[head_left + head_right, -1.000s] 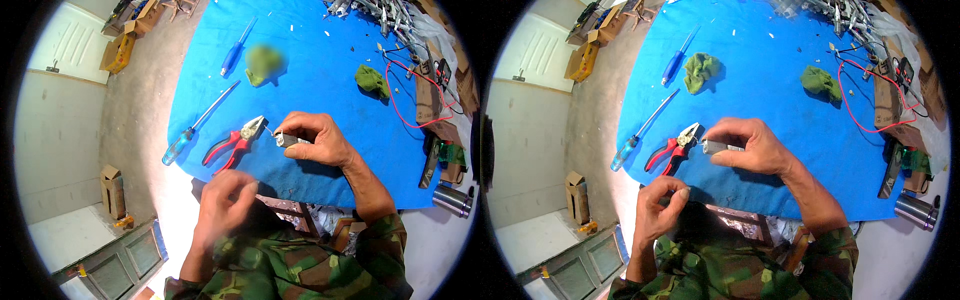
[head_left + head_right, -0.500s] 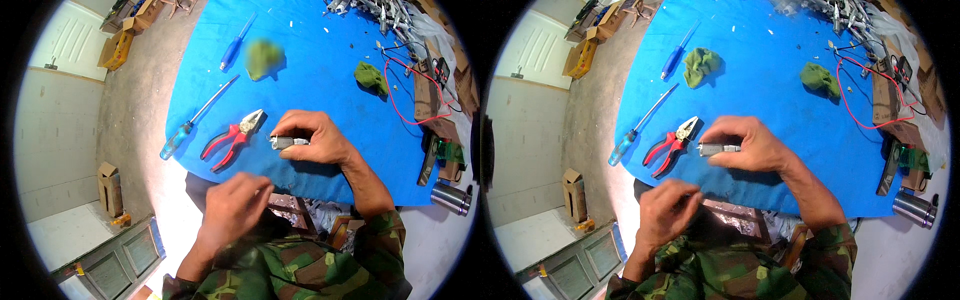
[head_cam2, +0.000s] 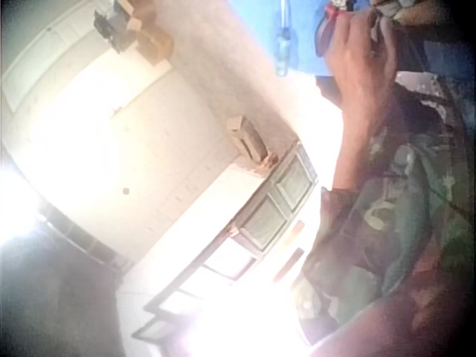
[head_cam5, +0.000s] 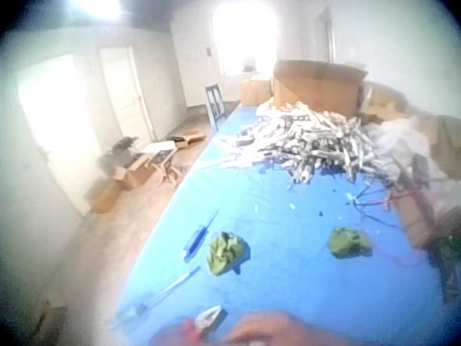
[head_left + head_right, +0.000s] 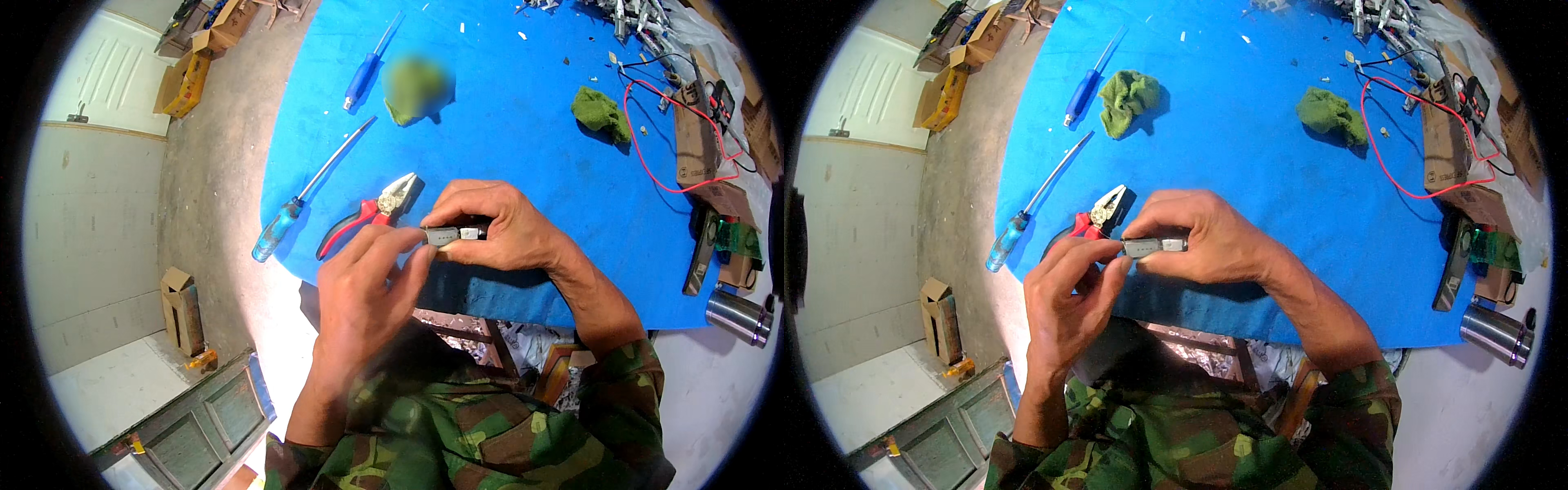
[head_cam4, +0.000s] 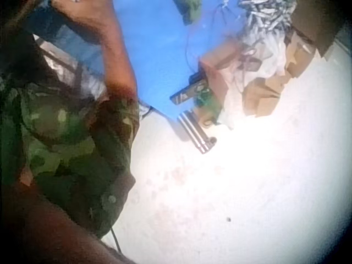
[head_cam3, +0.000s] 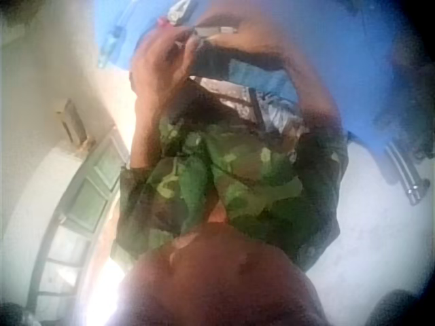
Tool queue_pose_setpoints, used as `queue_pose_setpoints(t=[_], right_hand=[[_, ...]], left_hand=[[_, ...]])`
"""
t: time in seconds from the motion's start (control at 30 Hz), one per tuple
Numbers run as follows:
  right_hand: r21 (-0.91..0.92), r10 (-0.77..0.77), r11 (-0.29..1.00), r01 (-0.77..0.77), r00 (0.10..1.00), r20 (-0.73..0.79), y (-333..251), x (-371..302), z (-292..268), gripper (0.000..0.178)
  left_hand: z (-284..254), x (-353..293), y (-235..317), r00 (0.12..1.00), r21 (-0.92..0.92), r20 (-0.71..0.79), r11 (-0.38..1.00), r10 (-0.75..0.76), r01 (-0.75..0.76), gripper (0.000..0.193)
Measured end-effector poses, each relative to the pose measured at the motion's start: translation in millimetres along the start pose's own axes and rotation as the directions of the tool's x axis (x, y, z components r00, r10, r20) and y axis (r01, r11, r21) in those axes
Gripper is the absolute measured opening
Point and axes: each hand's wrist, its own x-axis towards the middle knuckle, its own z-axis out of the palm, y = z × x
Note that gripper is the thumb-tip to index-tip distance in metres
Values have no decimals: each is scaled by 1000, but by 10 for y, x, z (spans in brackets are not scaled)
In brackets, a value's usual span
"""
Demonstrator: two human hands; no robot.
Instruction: The person uses pliers to pull and adjust parts of a small silver component, then wipes a long white component with a cloth.
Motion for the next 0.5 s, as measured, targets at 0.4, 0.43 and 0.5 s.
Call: queue_pose_setpoints(t=[0.4,0.43,0.5], right_hand=[[-98,-51,994,48,998,-21,-5,0,44,29],[-97,-51,994,48,998,-21,-4,2,47,29],[-100,-50,994,48,998,-24,5,2,49,29]], left_hand=[[66,3,-29,991,-61,-21,989,-135,134,7],[74,3,-32,990,-58,-26,989,-140,139,6],[86,9,-44,990,-49,-28,989,-140,139,6]])
